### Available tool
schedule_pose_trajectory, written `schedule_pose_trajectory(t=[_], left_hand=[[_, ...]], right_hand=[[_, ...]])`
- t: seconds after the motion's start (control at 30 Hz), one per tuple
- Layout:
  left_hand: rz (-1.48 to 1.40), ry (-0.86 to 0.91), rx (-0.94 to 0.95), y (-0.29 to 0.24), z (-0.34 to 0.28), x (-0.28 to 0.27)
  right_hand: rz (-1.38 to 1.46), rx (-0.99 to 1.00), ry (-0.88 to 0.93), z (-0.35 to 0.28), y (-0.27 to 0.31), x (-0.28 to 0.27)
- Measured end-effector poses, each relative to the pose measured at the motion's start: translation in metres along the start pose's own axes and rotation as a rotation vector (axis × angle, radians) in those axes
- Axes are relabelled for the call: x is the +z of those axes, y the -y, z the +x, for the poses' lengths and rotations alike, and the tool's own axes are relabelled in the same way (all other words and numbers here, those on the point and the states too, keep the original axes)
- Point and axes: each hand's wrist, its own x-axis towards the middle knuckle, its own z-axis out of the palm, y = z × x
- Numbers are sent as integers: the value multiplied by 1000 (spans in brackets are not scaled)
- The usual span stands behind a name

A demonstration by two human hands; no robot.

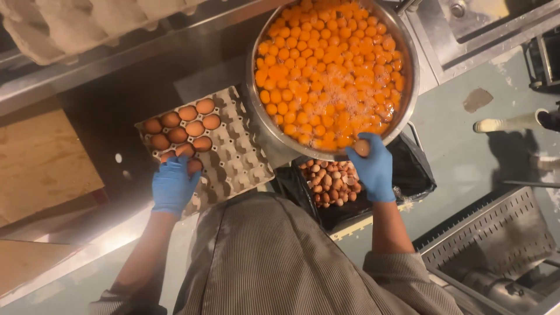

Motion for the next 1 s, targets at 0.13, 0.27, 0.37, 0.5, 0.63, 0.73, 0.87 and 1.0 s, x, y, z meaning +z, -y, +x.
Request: schedule_pose_trajectory(t=[0.13,0.27,0.37,0.5,0.63,0.73,0.87,1.0], left_hand=[[88,20,82,7,-13,9],[192,89,79,6,-9,15],[184,120,100,18,-3,25],[-65,20,38,3,-6,-19],[-635,-221,-6,-29,-5,-51],[-841,-169,-10,-66,-2,-64],[-964,-63,165,-128,22,-90],[-903,-117,401,-190,31,-96]], right_hand=[[-124,78,18,14,11,4],[-269,-2,52,41,13,21],[-334,-22,39,56,14,15],[-245,13,-9,28,9,-38],[-143,18,-164,-1,-16,-57],[-234,135,-74,-9,-8,-65],[-799,311,567,-5,2,-65],[-294,-186,300,-12,66,-32]])
